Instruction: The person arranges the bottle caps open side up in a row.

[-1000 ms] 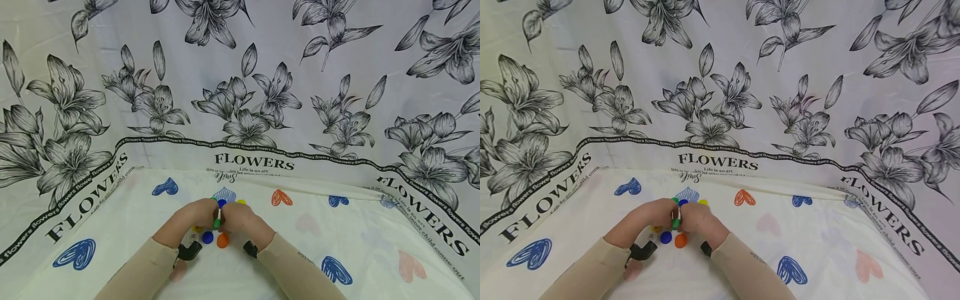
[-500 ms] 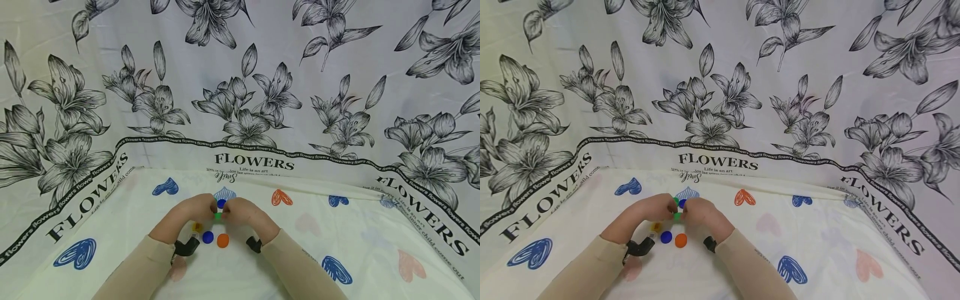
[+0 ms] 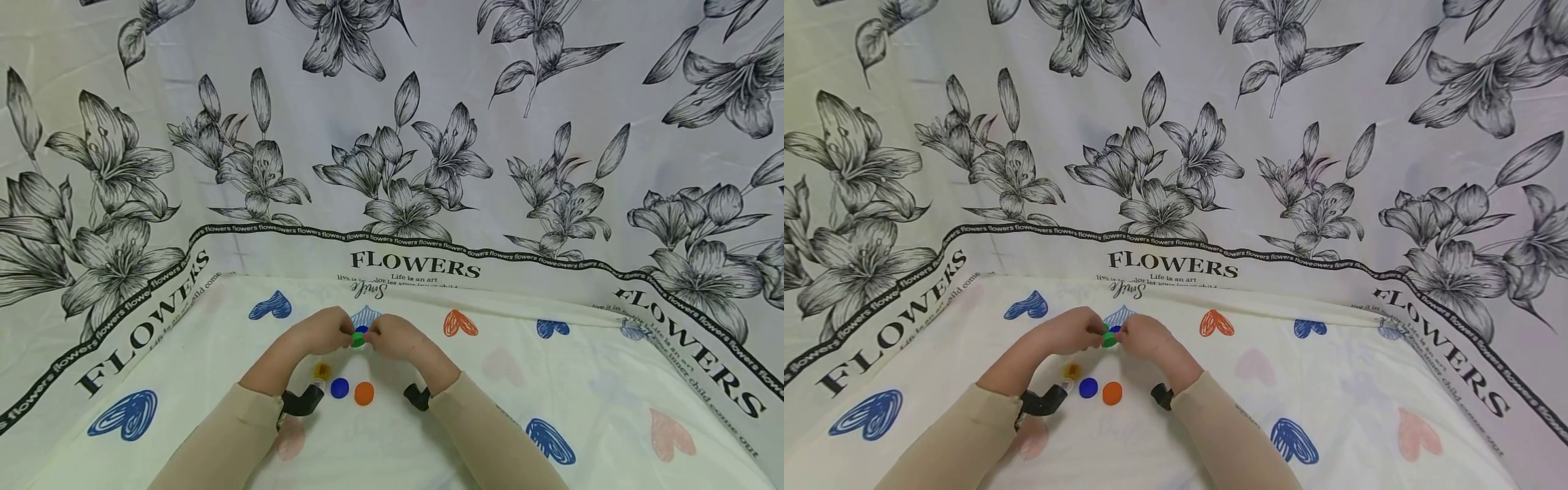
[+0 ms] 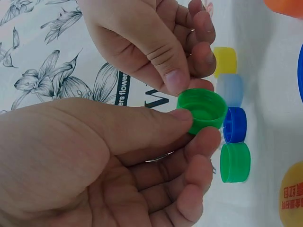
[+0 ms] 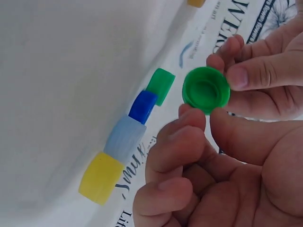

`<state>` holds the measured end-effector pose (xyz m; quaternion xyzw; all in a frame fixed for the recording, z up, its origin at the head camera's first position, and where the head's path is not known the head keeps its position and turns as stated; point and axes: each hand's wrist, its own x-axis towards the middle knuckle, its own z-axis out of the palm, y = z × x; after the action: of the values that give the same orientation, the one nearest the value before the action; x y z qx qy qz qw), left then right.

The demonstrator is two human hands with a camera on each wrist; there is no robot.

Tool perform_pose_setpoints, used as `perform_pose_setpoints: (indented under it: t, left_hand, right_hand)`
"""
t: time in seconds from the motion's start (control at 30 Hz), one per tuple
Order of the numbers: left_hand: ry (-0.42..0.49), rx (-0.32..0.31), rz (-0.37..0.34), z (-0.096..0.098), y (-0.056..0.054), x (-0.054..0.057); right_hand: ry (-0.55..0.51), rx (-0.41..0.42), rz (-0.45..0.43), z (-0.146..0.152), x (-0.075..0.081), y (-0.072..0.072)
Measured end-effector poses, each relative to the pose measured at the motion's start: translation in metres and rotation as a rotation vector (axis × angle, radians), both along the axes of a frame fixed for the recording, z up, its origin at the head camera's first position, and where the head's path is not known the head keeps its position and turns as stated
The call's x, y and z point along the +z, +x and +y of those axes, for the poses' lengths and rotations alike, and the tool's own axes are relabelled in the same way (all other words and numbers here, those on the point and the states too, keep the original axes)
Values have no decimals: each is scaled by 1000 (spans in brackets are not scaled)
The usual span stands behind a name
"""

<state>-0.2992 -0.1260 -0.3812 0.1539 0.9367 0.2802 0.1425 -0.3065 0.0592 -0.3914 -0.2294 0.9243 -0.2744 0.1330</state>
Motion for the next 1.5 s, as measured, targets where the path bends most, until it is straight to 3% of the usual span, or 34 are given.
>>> perform_pose_setpoints:
  t: [0.17,0.47,0.93,1.23,1.5]
  left_hand:
    - [12,10,48,-1,-3,1]
    - [97,119,104,-5,-7,-1]
    - [212,272,21,-13,-15,-6]
    - [290,288,-3,-20,-21,-13]
    - [264,320,19,-25,-22,-14]
  right_hand:
    - [-42,-34,19,0,-2,-3]
    - [-130,-62,12,-3,-2,-3]
    - [-144,-5,-76,-9,-4,-1]
    - [-105,21,-123,-8,-6,1]
    - [-81,27,-116,-8,-4,3]
